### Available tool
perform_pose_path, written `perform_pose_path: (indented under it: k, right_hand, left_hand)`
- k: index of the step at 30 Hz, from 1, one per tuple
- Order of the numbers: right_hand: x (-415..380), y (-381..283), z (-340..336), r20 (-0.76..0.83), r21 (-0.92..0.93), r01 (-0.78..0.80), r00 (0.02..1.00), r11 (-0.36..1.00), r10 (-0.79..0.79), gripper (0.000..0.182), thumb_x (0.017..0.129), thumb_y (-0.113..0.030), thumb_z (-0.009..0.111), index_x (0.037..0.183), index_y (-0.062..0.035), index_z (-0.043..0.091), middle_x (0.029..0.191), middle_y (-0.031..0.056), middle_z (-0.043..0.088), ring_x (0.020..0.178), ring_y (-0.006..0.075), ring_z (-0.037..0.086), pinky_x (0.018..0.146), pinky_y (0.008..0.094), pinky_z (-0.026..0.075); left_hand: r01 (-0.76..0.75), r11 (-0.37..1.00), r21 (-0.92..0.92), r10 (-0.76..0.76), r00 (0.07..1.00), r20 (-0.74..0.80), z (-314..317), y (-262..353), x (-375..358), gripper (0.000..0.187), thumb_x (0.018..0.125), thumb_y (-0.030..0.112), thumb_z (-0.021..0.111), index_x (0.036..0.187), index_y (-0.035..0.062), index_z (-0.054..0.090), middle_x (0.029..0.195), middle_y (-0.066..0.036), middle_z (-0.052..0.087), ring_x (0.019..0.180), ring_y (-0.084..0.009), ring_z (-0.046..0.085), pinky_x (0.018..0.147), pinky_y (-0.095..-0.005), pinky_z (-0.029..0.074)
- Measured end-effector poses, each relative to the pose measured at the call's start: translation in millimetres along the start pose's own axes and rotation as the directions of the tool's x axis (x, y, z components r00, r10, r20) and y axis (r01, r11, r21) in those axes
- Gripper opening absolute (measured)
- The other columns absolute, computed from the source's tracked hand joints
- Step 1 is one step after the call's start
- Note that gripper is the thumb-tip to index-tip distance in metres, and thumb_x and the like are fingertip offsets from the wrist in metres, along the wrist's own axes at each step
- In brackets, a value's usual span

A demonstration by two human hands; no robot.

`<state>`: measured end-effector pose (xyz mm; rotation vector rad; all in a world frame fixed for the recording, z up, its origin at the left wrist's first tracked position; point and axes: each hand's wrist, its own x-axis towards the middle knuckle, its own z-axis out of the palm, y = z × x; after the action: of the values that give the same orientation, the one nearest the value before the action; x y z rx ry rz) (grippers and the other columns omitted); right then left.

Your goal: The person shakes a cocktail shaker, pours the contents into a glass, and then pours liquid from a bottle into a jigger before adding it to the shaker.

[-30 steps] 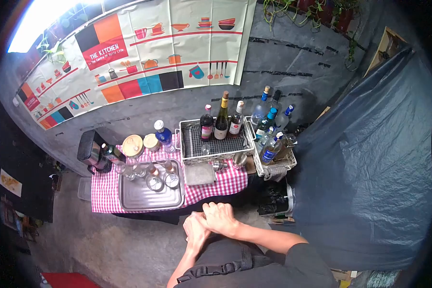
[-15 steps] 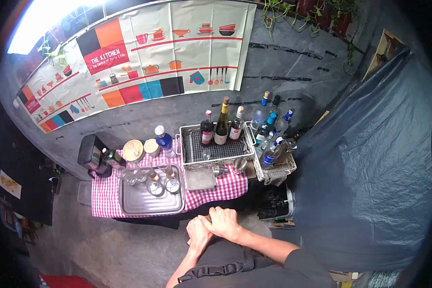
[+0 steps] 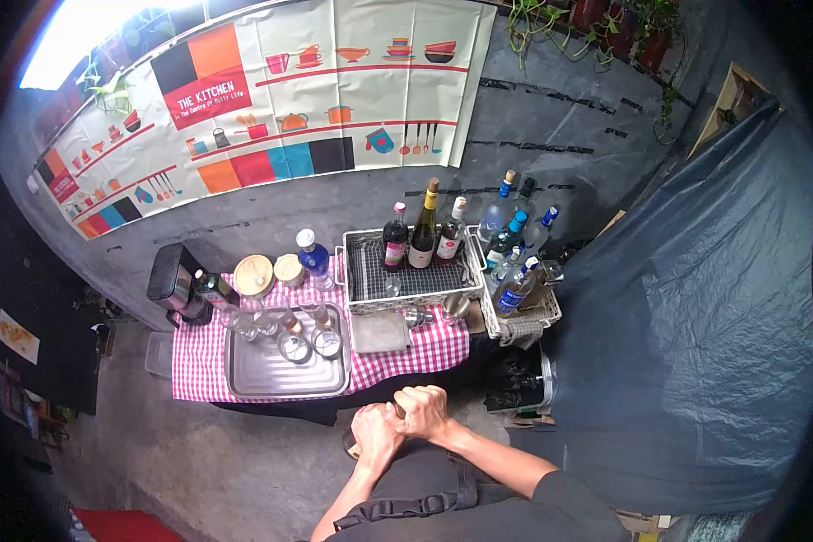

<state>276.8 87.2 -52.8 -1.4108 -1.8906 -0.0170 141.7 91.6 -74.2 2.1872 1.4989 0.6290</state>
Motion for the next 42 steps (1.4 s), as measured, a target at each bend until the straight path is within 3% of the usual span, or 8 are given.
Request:
perform_pose_path:
  k: [9, 13, 17, 21, 27, 30, 36, 42]
  right_hand:
    - [20.9, 19.0, -4.4, 0.380, 0.350, -0.078, 0.923, 0.933, -0.066, 0.033, 0.076, -0.027, 0.063, 0.057, -0.0032, 0.052, 0.055, 0.0166, 0.054, 0.050, 0.0350, 0.057, 0.050, 0.0440, 0.045]
    - [5.1, 39.7, 10.5, 0.278, 0.735, -0.362, 0.932, 0.573, 0.232, 0.043, 0.091, -0.030, 0.043, 0.061, -0.0008, 0.049, 0.054, 0.0094, 0.047, 0.049, 0.0178, 0.049, 0.049, 0.0347, 0.038]
    - [-31.8, 72.4, 31.6, 0.570, 0.653, -0.747, 0.591, 0.122, 0.570, 0.043, 0.104, -0.036, 0.039, 0.078, -0.0069, 0.056, 0.060, -0.0030, 0.046, 0.050, 0.0065, 0.041, 0.045, 0.0259, 0.031]
    - [-76.5, 95.0, 53.5, 0.793, 0.469, -0.850, 0.285, -0.241, 0.538, 0.045, 0.104, -0.051, 0.046, 0.093, -0.0088, 0.057, 0.073, -0.0030, 0.053, 0.054, 0.0052, 0.041, 0.047, 0.0213, 0.031]
    - [-91.2, 124.8, 107.0, 0.643, 0.523, -0.826, 0.545, 0.211, 0.538, 0.030, 0.079, -0.004, 0.085, 0.095, -0.0046, 0.058, 0.085, -0.0004, 0.063, 0.074, 0.0067, 0.059, 0.065, 0.0245, 0.051]
    - [-33.3, 134.2, 119.7, 0.562, 0.319, -0.827, 0.558, 0.463, 0.610, 0.041, 0.068, -0.010, 0.091, 0.098, -0.0030, 0.064, 0.088, 0.0006, 0.066, 0.083, 0.0113, 0.063, 0.076, 0.0292, 0.054]
    - [58.6, 151.1, 124.9, 0.272, 0.329, -0.558, 0.829, 0.762, 0.489, 0.037, 0.070, -0.015, 0.088, 0.098, 0.0001, 0.070, 0.093, 0.0117, 0.067, 0.083, 0.0242, 0.071, 0.074, 0.0362, 0.057]
    - [123.2, 206.3, 85.8, 0.252, 0.169, -0.482, 0.864, 0.859, 0.436, 0.032, 0.072, -0.005, 0.080, 0.101, -0.0002, 0.070, 0.105, 0.0152, 0.068, 0.098, 0.0330, 0.066, 0.089, 0.0416, 0.054]
  left_hand:
    - [0.075, 0.995, -0.063, -0.071, 0.995, 0.068, -13.8, 7.6, 0.9, 0.026, 0.074, 0.026, 0.071, 0.068, 0.0012, 0.069, 0.070, -0.020, 0.067, 0.069, -0.0401, 0.068, 0.065, -0.0489, 0.053]
    - [0.266, 0.955, -0.135, -0.256, 0.963, 0.089, -28.4, 6.1, 5.7, 0.019, 0.074, 0.021, 0.066, 0.071, 0.0029, 0.072, 0.070, -0.020, 0.067, 0.069, -0.0398, 0.068, 0.066, -0.0472, 0.053]
    - [0.355, 0.929, -0.110, -0.349, 0.935, 0.067, -32.1, -5.1, 2.9, 0.021, 0.077, 0.023, 0.068, 0.075, 0.0032, 0.074, 0.076, -0.020, 0.069, 0.074, -0.0394, 0.069, 0.069, -0.0472, 0.054]
    - [0.383, 0.905, -0.185, -0.388, 0.922, 0.009, -32.5, -14.6, -0.9, 0.022, 0.079, 0.024, 0.071, 0.077, 0.0028, 0.074, 0.082, -0.020, 0.072, 0.079, -0.0387, 0.070, 0.073, -0.0468, 0.055]
    - [0.423, 0.888, -0.180, -0.435, 0.900, -0.035, -29.9, -24.9, -4.6, 0.020, 0.077, 0.021, 0.073, 0.081, 0.0010, 0.075, 0.085, -0.018, 0.073, 0.081, -0.0377, 0.071, 0.076, -0.0442, 0.056]
    - [0.439, 0.877, -0.195, -0.453, 0.891, -0.035, -25.2, -27.5, -5.6, 0.020, 0.077, 0.021, 0.073, 0.082, 0.0010, 0.075, 0.085, -0.018, 0.073, 0.081, -0.0378, 0.071, 0.076, -0.0435, 0.056]
    - [0.479, 0.841, -0.250, -0.490, 0.871, 0.021, -18.8, -36.2, -2.0, 0.019, 0.077, 0.020, 0.073, 0.079, 0.0011, 0.074, 0.084, -0.017, 0.073, 0.081, -0.0362, 0.072, 0.076, -0.0421, 0.056]
    - [0.449, 0.849, -0.278, -0.473, 0.881, -0.021, -16.0, -28.5, 19.4, 0.014, 0.078, 0.015, 0.072, 0.076, 0.0011, 0.073, 0.082, -0.015, 0.073, 0.079, -0.0335, 0.072, 0.075, -0.0399, 0.056]
